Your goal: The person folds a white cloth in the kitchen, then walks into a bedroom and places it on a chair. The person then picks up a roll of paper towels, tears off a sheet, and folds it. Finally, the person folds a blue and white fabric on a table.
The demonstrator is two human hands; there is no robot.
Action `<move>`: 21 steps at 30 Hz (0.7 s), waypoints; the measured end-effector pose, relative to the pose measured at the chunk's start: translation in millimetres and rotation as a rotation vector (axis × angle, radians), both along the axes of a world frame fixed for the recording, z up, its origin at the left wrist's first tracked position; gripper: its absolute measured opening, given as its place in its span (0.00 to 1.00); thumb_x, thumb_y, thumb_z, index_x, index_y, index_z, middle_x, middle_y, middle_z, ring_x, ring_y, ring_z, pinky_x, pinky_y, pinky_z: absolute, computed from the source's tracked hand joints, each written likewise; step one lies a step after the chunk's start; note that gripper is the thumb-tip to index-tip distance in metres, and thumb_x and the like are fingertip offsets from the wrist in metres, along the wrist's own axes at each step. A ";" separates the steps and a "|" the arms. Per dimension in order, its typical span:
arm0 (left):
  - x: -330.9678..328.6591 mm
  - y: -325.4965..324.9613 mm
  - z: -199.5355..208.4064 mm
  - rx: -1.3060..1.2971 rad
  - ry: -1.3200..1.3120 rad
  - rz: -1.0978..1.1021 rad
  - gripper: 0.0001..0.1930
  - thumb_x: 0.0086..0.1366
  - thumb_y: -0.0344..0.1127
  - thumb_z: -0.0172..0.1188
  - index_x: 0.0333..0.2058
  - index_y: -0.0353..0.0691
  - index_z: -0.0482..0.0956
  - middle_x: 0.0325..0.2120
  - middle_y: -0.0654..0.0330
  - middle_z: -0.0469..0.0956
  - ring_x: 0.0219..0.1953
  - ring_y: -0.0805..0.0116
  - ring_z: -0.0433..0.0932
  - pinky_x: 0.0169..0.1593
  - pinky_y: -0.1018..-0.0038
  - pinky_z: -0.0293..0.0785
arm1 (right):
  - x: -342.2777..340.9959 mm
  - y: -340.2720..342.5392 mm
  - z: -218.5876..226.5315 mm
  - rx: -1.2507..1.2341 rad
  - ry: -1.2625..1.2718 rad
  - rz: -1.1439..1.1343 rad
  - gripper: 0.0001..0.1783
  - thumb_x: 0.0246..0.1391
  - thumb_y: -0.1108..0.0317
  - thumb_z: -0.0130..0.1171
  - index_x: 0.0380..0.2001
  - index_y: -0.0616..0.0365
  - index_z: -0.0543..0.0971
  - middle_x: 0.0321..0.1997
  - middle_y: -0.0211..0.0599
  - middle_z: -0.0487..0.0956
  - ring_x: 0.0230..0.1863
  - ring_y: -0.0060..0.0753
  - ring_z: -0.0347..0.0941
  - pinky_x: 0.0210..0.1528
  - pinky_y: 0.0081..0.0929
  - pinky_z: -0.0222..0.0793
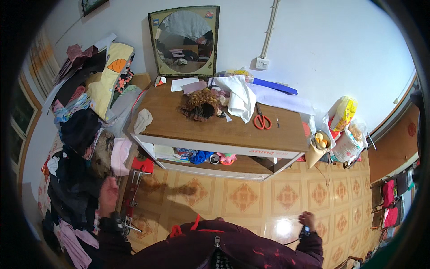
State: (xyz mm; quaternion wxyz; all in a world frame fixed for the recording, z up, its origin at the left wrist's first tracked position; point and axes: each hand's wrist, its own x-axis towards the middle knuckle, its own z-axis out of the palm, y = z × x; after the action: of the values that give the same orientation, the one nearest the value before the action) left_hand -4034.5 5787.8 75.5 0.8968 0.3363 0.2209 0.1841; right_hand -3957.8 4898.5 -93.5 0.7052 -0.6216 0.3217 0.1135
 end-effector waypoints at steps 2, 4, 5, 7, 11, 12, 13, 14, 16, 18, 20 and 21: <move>14.5 34.7 39.5 0.083 -0.010 0.061 0.09 0.59 0.31 0.52 0.38 0.38 0.72 0.37 0.57 0.75 0.38 0.71 0.75 0.40 0.77 0.74 | 29.0 -65.1 32.5 0.151 -0.031 -0.031 0.10 0.46 0.68 0.52 0.33 0.53 0.68 0.19 0.35 0.69 0.18 0.32 0.67 0.15 0.27 0.63; 30.9 73.4 79.6 0.243 -0.053 0.100 0.10 0.59 0.31 0.52 0.40 0.38 0.72 0.38 0.57 0.75 0.39 0.71 0.75 0.41 0.77 0.73 | 47.8 -127.6 77.1 0.083 -0.165 -0.105 0.06 0.43 0.68 0.53 0.28 0.51 0.69 0.16 0.31 0.68 0.18 0.29 0.66 0.14 0.26 0.60; 44.1 95.3 101.9 0.333 -0.074 0.132 0.11 0.60 0.32 0.51 0.41 0.38 0.72 0.39 0.58 0.75 0.39 0.71 0.75 0.41 0.78 0.73 | 63.6 -156.8 106.8 0.108 -0.200 -0.128 0.07 0.41 0.69 0.54 0.27 0.51 0.70 0.15 0.30 0.67 0.18 0.28 0.66 0.14 0.26 0.60; 75.4 140.8 147.0 0.523 -0.076 0.173 0.14 0.61 0.35 0.50 0.44 0.38 0.70 0.42 0.58 0.73 0.42 0.71 0.73 0.46 0.78 0.70 | 83.8 -194.1 160.2 -0.463 -0.305 -0.377 0.04 0.45 0.68 0.50 0.28 0.51 0.70 0.14 0.28 0.67 0.14 0.25 0.64 0.11 0.22 0.58; 155.0 227.3 217.7 0.927 -0.077 0.302 0.24 0.62 0.42 0.48 0.53 0.36 0.60 0.53 0.56 0.62 0.56 0.70 0.60 0.58 0.76 0.53 | 104.5 -244.3 292.4 -0.546 -0.488 -0.402 0.03 0.48 0.67 0.49 0.29 0.48 0.70 0.16 0.26 0.68 0.13 0.18 0.61 0.10 0.15 0.54; 166.5 244.0 225.4 1.382 -0.129 0.211 0.25 0.62 0.42 0.48 0.54 0.36 0.58 0.54 0.57 0.61 0.57 0.71 0.58 0.59 0.77 0.51 | 104.7 -252.0 322.1 -0.646 -0.521 -0.504 0.02 0.49 0.68 0.48 0.29 0.48 0.69 0.17 0.25 0.69 0.13 0.18 0.60 0.10 0.15 0.53; 177.3 261.3 231.9 1.823 -0.133 0.167 0.27 0.61 0.42 0.49 0.55 0.35 0.56 0.55 0.58 0.59 0.58 0.72 0.56 0.60 0.78 0.48 | 104.7 -259.6 351.6 -0.790 -0.552 -0.559 0.02 0.49 0.69 0.48 0.28 0.49 0.69 0.17 0.24 0.69 0.13 0.17 0.59 0.10 0.14 0.51; 204.4 285.9 245.7 1.521 -0.105 0.260 0.27 0.61 0.42 0.49 0.55 0.36 0.56 0.55 0.59 0.60 0.58 0.72 0.56 0.60 0.78 0.48 | 99.0 -268.3 393.0 -0.804 -0.640 -0.247 0.06 0.51 0.67 0.48 0.32 0.54 0.71 0.18 0.24 0.69 0.14 0.16 0.60 0.13 0.15 0.54; 270.5 334.7 275.4 0.908 -0.067 0.415 0.28 0.61 0.42 0.50 0.56 0.36 0.55 0.54 0.61 0.61 0.57 0.73 0.56 0.60 0.78 0.47 | 90.8 -270.0 445.0 -1.043 -0.551 -0.453 0.11 0.52 0.64 0.48 0.36 0.58 0.72 0.19 0.25 0.69 0.16 0.15 0.61 0.16 0.15 0.57; 315.7 363.9 281.1 0.958 -0.083 0.369 0.27 0.61 0.41 0.50 0.56 0.37 0.55 0.53 0.61 0.62 0.57 0.70 0.56 0.60 0.77 0.47 | 93.2 -259.9 482.0 -1.146 -0.499 -0.664 0.12 0.52 0.64 0.47 0.37 0.58 0.72 0.21 0.25 0.70 0.17 0.15 0.62 0.18 0.15 0.58; 354.3 373.2 269.7 1.103 -0.128 0.311 0.26 0.61 0.40 0.48 0.56 0.38 0.55 0.53 0.61 0.62 0.57 0.69 0.57 0.60 0.75 0.48 | 106.0 -244.9 518.0 -1.190 -0.523 -0.737 0.12 0.52 0.64 0.47 0.38 0.58 0.71 0.22 0.26 0.70 0.18 0.15 0.62 0.19 0.15 0.58; 374.2 371.9 265.2 1.185 -0.190 0.268 0.25 0.62 0.40 0.48 0.56 0.38 0.55 0.53 0.61 0.62 0.57 0.69 0.58 0.60 0.74 0.48 | 116.9 -237.9 534.9 -1.204 -0.539 -0.751 0.13 0.52 0.64 0.47 0.39 0.57 0.71 0.23 0.26 0.71 0.19 0.15 0.62 0.19 0.14 0.58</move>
State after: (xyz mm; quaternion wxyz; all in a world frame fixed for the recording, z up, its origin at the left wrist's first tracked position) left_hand -3660.3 6159.7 340.7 0.5423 0.7291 0.0406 0.4156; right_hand -3840.9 4660.6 441.4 0.2895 -0.7541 0.3348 -0.4852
